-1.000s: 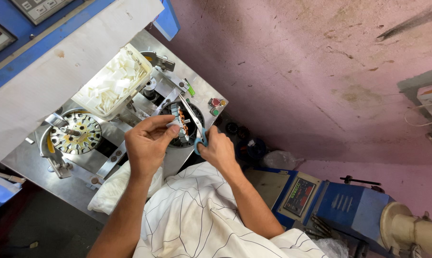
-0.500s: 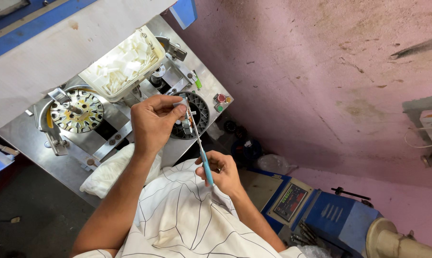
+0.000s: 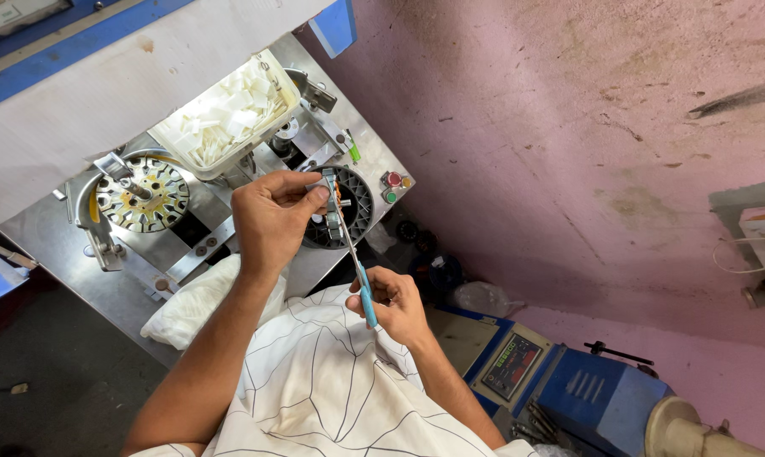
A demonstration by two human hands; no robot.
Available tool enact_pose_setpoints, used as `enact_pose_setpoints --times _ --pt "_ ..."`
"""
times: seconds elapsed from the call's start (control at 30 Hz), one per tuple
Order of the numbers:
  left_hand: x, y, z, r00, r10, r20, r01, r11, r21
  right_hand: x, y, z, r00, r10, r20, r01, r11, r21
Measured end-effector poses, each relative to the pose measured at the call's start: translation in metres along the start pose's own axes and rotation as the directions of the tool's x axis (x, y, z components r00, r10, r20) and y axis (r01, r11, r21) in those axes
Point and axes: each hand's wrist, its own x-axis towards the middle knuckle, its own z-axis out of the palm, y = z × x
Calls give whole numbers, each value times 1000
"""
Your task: The person inserts small white plastic spacers into the slots of a motor stator using a pair of blue-handled scissors. They repeatedly pick up spacers from a container, position them with the scissors, and place them into the stator slots. The person then places the assembled stator on a red stool and retrieves a container of spacers.
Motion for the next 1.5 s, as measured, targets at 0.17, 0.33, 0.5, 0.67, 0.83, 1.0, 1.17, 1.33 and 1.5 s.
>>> enact_pose_setpoints --times 0.17,0.33,0.5,0.67,0.83,1.0,1.17,1.33,1.5 --pt "-1 0 0 1000 8 -9 -8 1000 -6 -1 2 -2 1000 -15 3 15 1000 21" --pt "-2 -1 0 1000 10 -19 -10 1000 1 -2 -2 -7 1000 12 -20 -12 1000 4" --pt "-2 -5 2 997 70 8 -71 992 103 10 -21 -8 982 11 -190 -72 946 -317" --pt "-9 -5 2 958 231 167 -265 938 222 58 -16 -13 909 -263 -322 -63 679 -731" --pt "-18 -12 1 956 39 292 -121 956 268 87 2 -7 917 -323 -233 -23 540 -841" --pt "-34 -28 -11 931 62 359 -204 904 375 86 0 -11 935 -308 -179 13 532 -847" --pt "-41 -38 -13 861 213 461 -371 884 285 78 -17 -5 934 -333 -128 109 608 -787" --pt "-43 -33 -13 870 165 464 -333 891 308 56 -35 -4 988 -135 -74 93 908 -407" --pt "-45 -39 -10 881 268 391 -398 866 303 46 -15 1 987 -151 -52 158 975 157"
